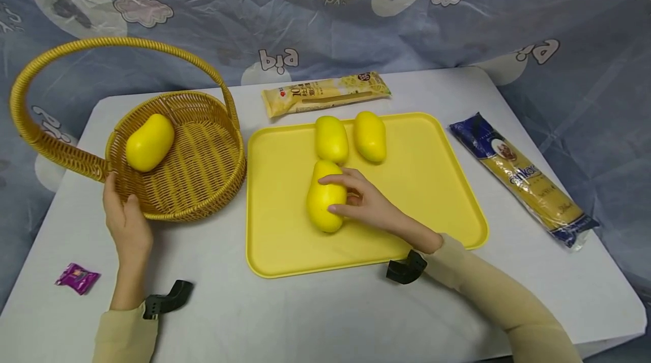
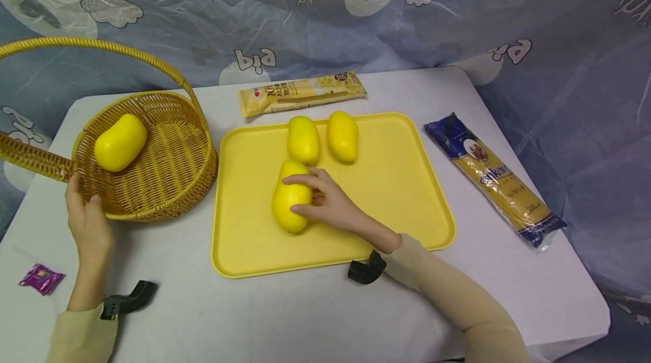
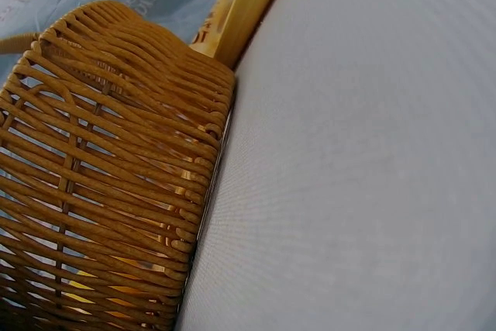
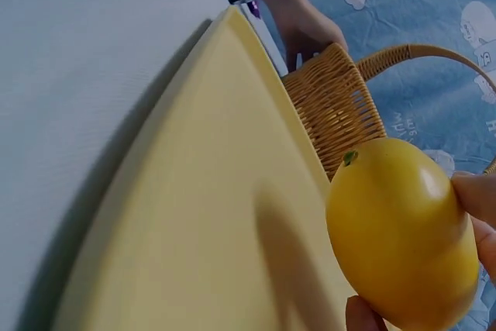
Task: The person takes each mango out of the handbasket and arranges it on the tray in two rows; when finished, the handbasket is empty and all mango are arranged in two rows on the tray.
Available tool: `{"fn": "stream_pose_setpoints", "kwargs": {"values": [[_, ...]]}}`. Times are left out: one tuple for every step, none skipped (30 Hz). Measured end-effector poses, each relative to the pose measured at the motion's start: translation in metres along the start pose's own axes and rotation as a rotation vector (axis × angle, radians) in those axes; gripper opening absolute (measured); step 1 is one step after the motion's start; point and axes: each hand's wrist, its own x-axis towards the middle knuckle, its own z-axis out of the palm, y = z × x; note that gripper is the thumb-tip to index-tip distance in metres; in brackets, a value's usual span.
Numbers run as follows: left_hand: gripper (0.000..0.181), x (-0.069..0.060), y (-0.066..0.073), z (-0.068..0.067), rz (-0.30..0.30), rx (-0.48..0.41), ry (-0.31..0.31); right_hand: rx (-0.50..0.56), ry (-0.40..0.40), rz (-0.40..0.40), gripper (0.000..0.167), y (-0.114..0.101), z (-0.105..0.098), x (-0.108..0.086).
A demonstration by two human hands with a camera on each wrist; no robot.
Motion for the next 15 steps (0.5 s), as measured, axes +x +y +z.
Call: {"fn": "stream_pose_setpoints", "kwargs": {"values": [[0.054,0.000,0.000,0.000,0.000,0.000,0.000,-0.003,0.000,-0.003,0.046,0.002,0.000,-0.001],[0.054,0.000,0.000,0.000,0.000,-0.002,0.000,-0.005,0.000,-0.009,0.047,0.004,0.000,-0.002],[0.054,0.000,0.000,0.000,-0.001,-0.003,-0.001,-0.008,0.000,-0.012,0.047,0.005,0.000,-0.003],[0.054,0.000,0.000,0.000,-0.001,-0.004,0.000,-0.012,0.001,-0.016,0.047,0.007,0.000,-0.003],[0.054,0.000,0.000,0.000,0.000,-0.005,0.000,-0.018,0.004,-0.018,0.047,0.008,0.000,-0.004],[0.054,0.000,0.000,0.000,0.001,-0.007,0.000,-0.027,0.006,-0.021,0.047,0.009,0.000,-0.005],[0.054,0.000,0.000,0.000,0.001,-0.007,0.000,-0.036,0.008,-0.022,0.047,0.010,0.001,-0.006],[0.054,0.000,0.000,0.000,0.001,-0.008,-0.001,-0.043,0.008,-0.024,0.047,0.011,0.001,-0.007],[0.054,-0.001,0.000,0.000,0.000,-0.007,-0.001,-0.057,0.011,-0.025,0.047,0.011,0.001,-0.008],[0.054,-0.001,0.000,0.000,-0.001,-0.007,-0.001,-0.073,0.016,-0.022,0.047,0.011,0.001,-0.008],[0.054,-0.001,0.000,0.000,-0.003,-0.007,-0.001,-0.087,0.020,-0.017,0.047,0.011,0.001,-0.009],[0.054,-0.001,0.000,0.000,-0.004,-0.007,-0.001,-0.097,0.022,-0.013,0.047,0.011,0.001,-0.010],[0.053,-0.001,0.000,0.000,-0.006,-0.005,-0.001,-0.106,0.024,-0.008,0.047,0.011,0.001,-0.010],[0.053,-0.001,0.000,0.000,-0.009,-0.003,-0.001,-0.116,0.026,-0.001,0.047,0.010,0.000,-0.011],[0.054,-0.001,0.000,0.000,-0.010,-0.002,-0.001,-0.126,0.027,0.005,0.047,0.010,0.000,-0.011]]}}
